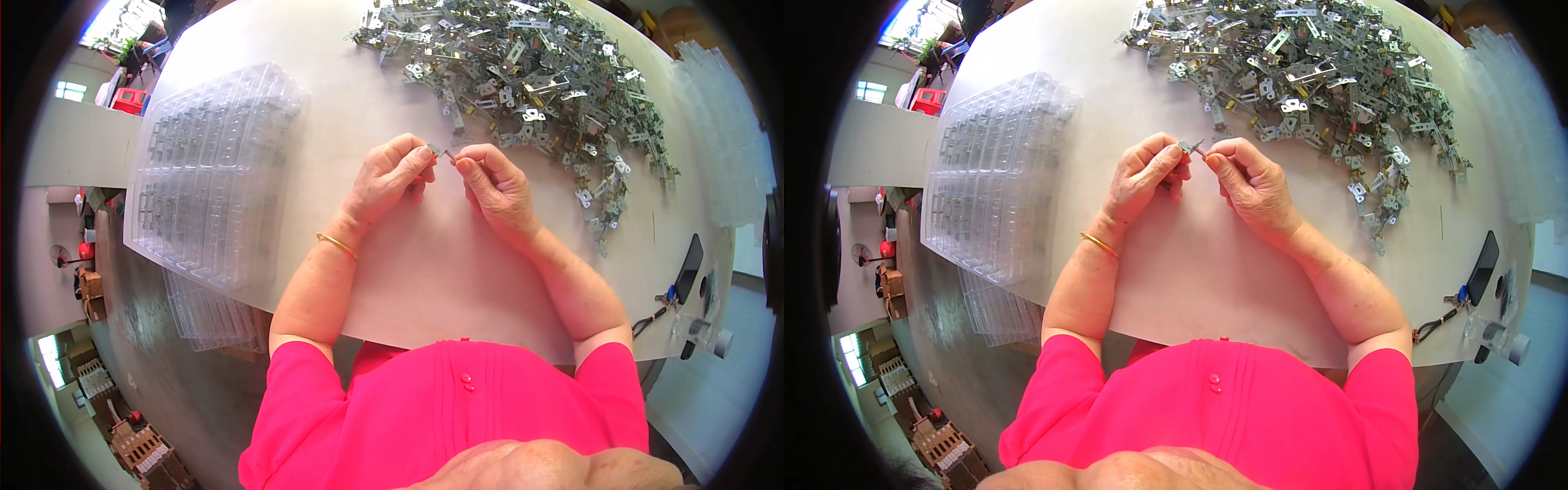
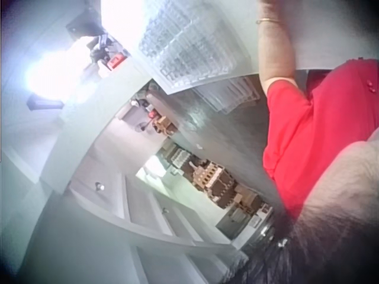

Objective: The person picks up a metal bracket and a pin, inserts the pin into the bracket, and places the assembled unit into a plastic tray, repeating the process.

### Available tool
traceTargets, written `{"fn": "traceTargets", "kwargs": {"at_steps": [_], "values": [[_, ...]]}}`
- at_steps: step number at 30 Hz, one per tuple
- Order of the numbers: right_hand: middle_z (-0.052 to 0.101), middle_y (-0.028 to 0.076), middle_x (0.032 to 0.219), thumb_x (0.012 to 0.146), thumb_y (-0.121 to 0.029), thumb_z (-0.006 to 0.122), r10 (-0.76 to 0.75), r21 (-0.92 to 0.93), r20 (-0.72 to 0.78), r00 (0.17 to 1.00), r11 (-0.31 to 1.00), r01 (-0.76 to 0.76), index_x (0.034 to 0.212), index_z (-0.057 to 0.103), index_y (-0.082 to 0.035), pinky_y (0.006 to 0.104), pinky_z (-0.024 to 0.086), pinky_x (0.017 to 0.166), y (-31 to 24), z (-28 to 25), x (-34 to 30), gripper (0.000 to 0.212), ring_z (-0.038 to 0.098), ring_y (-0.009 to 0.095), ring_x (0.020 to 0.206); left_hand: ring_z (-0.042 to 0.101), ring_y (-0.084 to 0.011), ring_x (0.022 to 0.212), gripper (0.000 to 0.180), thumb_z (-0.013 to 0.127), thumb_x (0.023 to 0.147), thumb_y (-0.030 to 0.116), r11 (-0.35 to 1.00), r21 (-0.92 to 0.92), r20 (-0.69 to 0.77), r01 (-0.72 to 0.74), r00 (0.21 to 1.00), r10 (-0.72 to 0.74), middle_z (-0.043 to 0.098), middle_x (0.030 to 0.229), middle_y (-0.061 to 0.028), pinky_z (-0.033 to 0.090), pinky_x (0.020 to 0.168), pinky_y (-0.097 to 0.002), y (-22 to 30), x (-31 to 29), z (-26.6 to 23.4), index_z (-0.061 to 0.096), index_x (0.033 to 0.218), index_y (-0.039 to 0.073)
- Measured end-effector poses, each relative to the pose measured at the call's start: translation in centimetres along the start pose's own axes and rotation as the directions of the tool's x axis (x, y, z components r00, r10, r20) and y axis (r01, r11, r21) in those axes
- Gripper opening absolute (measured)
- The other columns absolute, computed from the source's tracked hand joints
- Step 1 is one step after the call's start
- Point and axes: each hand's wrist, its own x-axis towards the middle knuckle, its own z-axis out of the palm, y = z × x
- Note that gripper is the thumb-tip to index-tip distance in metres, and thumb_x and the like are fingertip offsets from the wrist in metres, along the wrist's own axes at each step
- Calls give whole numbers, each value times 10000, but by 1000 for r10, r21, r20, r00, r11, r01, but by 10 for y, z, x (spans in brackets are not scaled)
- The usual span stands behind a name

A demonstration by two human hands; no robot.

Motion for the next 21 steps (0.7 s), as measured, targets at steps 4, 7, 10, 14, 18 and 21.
{"fn": "traceTargets", "kwargs": {"at_steps": [4,7,10,14,18,21], "values": [[529,-52,678,1010,-186,597,-1,-31,-13,1000,1000,1,1007,623,-59,195,407,519,1,1,-1,130,496,22,608,547,-60,574,234,581,1002,227,987,112,-59,-112,991,120,623,744,-20,458,531,-234,-4,0,0,621,905,18],[552,-36,686,1012,-170,588,-20,-95,-24,1000,995,18,1006,608,-55,201,427,514,0,1,-2,117,513,30,599,521,-43,582,215,558,1022,200,946,284,-85,-157,979,188,615,759,-13,428,511,-203,-3,-1,2,607,919,18],[567,-23,692,1015,-152,577,-27,-86,-2,1000,996,27,1015,593,-51,209,446,512,0,1,-2,102,524,37,590,506,-37,550,213,576,1013,189,909,363,-102,-203,962,255,611,724,-4,414,490,-204,-2,-1,3,609,901,12],[566,-20,691,1016,-142,571,-55,-100,3,998,994,55,1022,585,-53,215,453,516,1,1,-2,90,526,43,586,503,-35,534,215,584,1009,189,869,431,-106,-244,942,318,610,701,-3,409,479,-208,-8,1,0,612,891,11],[569,-17,695,1018,-140,566,-65,-99,-3,998,993,64,1022,580,-58,215,449,515,3,1,-1,83,528,49,583,491,-33,530,202,598,1001,175,793,528,-84,-305,910,407,599,682,5,404,483,-209,-10,2,-1,608,886,8],[571,-15,696,1020,-144,563,-81,-96,1,997,992,81,1020,575,-62,216,447,516,6,-1,-1,83,530,50,583,477,-35,535,189,604,995,160,769,551,-84,-323,896,436,591,676,9,400,491,-213,-10,2,-1,606,885,6]]}}
